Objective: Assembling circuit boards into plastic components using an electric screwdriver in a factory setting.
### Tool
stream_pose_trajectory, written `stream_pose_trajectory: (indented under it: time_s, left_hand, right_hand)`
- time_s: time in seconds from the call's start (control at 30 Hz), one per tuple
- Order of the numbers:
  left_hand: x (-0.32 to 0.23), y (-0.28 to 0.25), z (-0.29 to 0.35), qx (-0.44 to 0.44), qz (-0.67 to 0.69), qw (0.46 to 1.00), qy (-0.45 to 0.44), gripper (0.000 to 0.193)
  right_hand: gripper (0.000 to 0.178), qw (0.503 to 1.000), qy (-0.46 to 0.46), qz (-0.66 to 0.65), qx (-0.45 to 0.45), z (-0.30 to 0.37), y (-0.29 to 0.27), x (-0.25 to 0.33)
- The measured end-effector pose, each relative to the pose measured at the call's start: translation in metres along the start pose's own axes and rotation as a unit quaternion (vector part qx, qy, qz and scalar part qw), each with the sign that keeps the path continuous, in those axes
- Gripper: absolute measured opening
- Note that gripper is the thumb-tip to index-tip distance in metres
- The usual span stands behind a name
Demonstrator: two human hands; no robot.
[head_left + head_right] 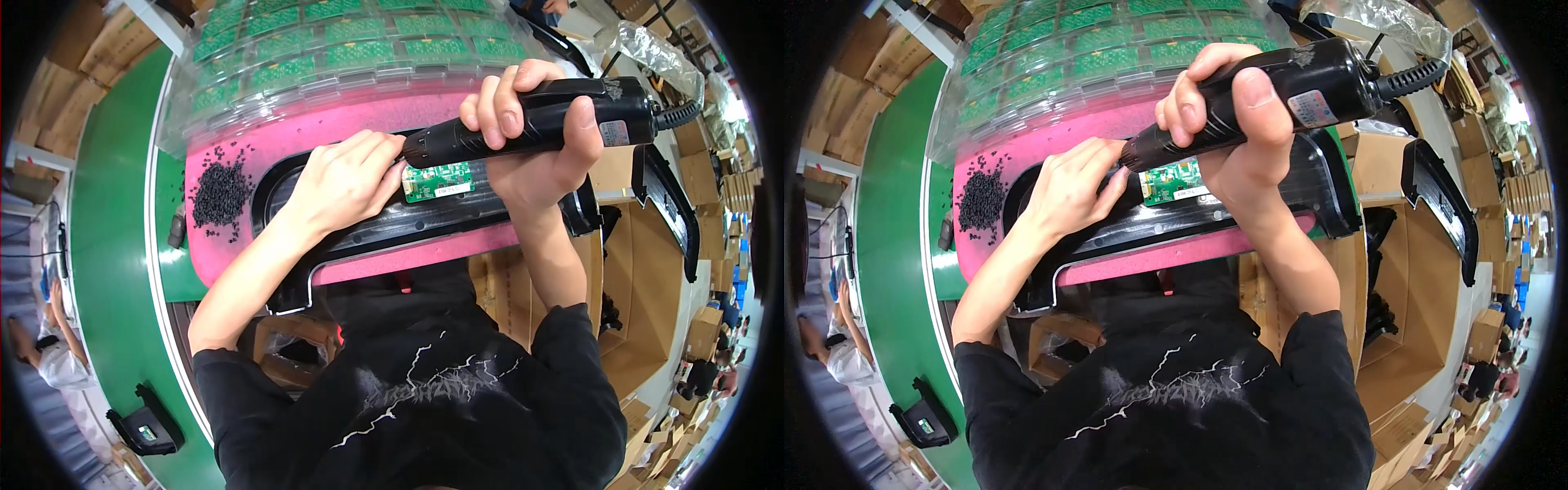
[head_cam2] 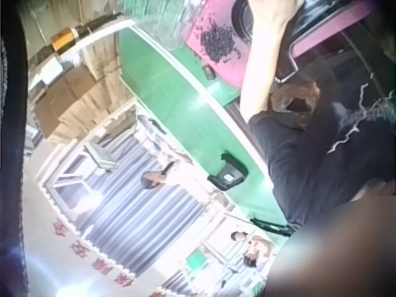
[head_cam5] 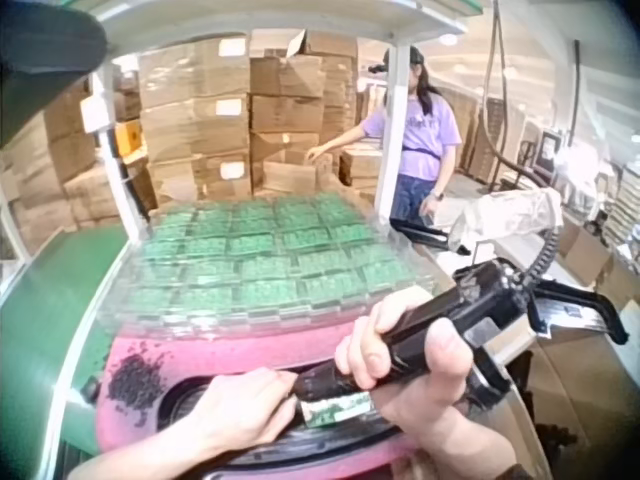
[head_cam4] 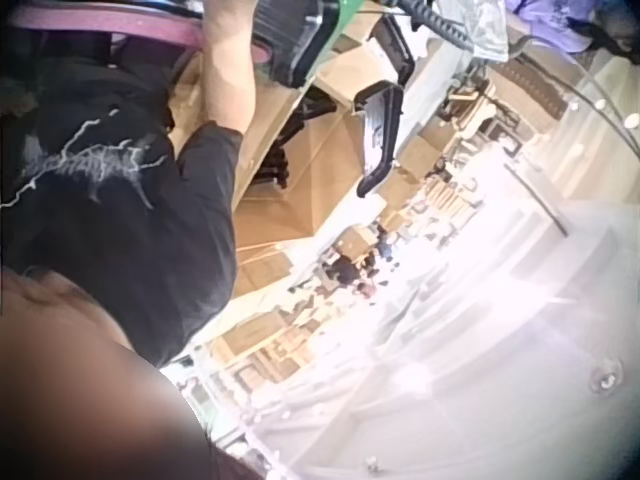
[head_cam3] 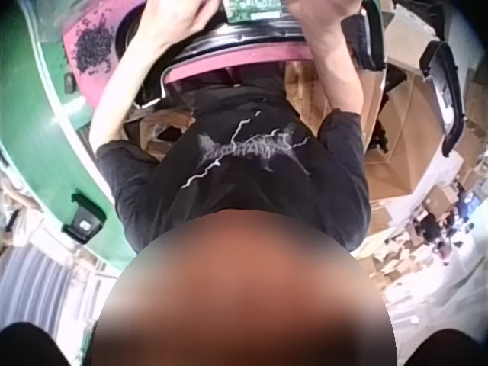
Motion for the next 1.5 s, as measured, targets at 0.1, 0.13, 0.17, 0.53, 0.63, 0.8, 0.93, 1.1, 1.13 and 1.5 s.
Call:
stream_pose_trajectory:
  time_s: [0.1,0.13,0.17,0.53,0.63,0.8,0.93,1.1,1.13,1.5]
  left_hand:
    - [0.001,0.002,0.001,-0.003,-0.004,1.000,0.010,0.020]
    - [0.003,0.004,0.001,-0.001,-0.003,1.000,0.011,0.020]
    - [0.004,0.005,0.002,-0.001,-0.001,1.000,0.020,0.020]
    - [0.026,0.017,0.008,0.030,0.287,0.954,-0.078,0.014]
    - [0.025,0.023,0.007,0.087,0.346,0.930,-0.085,0.013]
    - [0.031,0.027,0.012,0.099,0.417,0.895,-0.122,0.013]
    - [0.033,0.025,0.011,0.066,0.442,0.889,-0.101,0.014]
    - [0.028,0.031,0.012,0.120,0.463,0.870,-0.119,0.014]
    - [0.026,0.039,0.014,0.179,0.462,0.856,-0.148,0.013]
    - [0.015,0.040,0.014,0.171,0.280,0.945,-0.017,0.013]
  right_hand:
    - [0.036,1.000,-0.009,0.021,0.013,0.001,0.003,0.002]
    - [0.032,1.000,-0.016,0.021,0.012,0.001,0.005,0.003]
    - [0.032,1.000,-0.017,0.021,0.010,0.001,0.006,0.004]
    - [0.042,0.989,-0.024,0.125,0.080,0.003,0.027,0.026]
    - [0.048,0.989,-0.041,0.059,0.131,0.000,0.033,0.036]
    - [0.048,0.992,-0.027,0.062,0.109,0.005,0.040,0.026]
    - [0.048,0.989,-0.022,0.077,0.128,0.006,0.040,0.021]
    - [0.048,0.986,-0.017,0.085,0.143,0.009,0.042,0.021]
    - [0.047,0.986,-0.013,0.082,0.146,0.009,0.042,0.022]
    - [0.030,0.968,0.045,0.245,-0.012,0.002,-0.027,0.026]
Point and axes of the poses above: each hand's wrist, its own z-axis away from the middle knuckle, its own y-axis out of the palm, x = y × z, the point moved 8 cm from there along -z, towards the middle knuckle, and after that the axes turned 15 degrees about -z, right-handed, at the moved point
